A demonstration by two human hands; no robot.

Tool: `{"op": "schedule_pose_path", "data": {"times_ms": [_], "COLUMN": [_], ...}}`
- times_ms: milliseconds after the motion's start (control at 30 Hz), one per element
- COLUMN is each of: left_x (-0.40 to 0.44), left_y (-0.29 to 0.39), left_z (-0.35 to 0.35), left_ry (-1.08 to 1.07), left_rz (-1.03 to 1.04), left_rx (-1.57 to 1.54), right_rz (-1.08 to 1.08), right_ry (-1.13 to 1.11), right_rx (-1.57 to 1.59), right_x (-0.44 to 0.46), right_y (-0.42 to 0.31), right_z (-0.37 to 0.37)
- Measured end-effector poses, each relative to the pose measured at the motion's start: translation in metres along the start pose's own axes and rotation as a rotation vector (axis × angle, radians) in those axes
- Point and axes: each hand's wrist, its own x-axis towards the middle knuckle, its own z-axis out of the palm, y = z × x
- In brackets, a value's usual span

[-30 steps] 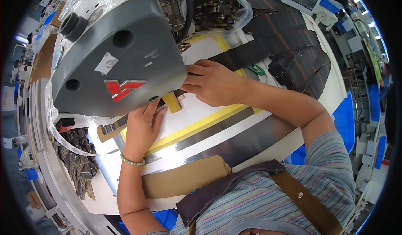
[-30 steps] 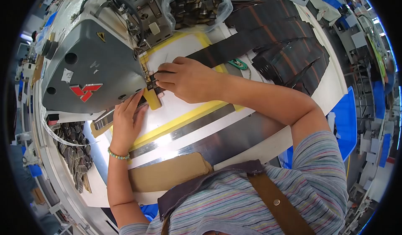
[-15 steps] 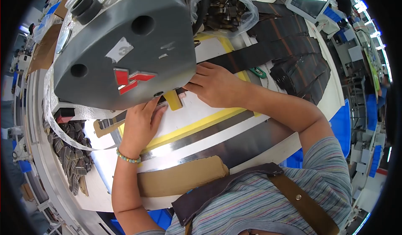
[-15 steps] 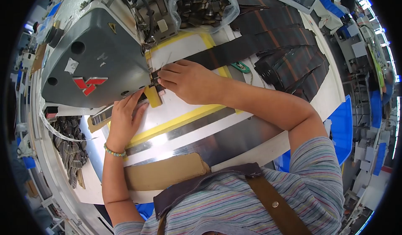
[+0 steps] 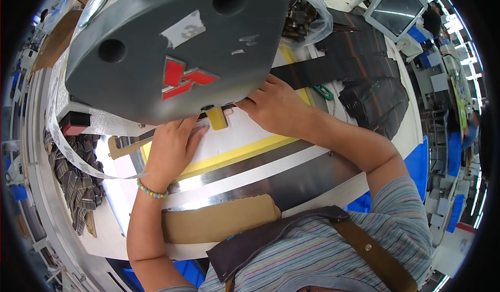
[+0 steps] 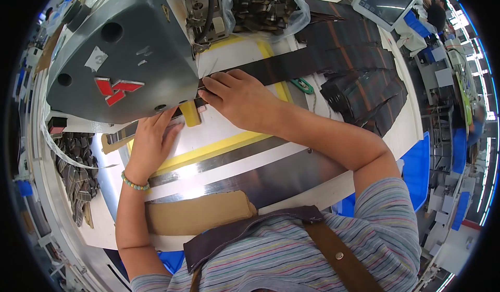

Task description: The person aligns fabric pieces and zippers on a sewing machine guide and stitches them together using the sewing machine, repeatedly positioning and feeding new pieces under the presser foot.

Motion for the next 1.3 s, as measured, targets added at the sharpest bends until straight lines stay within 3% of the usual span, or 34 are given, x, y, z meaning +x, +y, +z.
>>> {"op": "schedule_pose_path", "data": {"times_ms": [1300], "left_x": [0.000], "left_y": [0.009], "left_z": [-0.008], "left_ry": [0.048], "left_rz": [0.065], "left_rx": [-0.024], "right_rz": [0.048], "right_ry": [-0.092], "right_rx": [0.071], "right_x": [0.004], "right_y": [-0.016], "right_z": [-0.017]}}
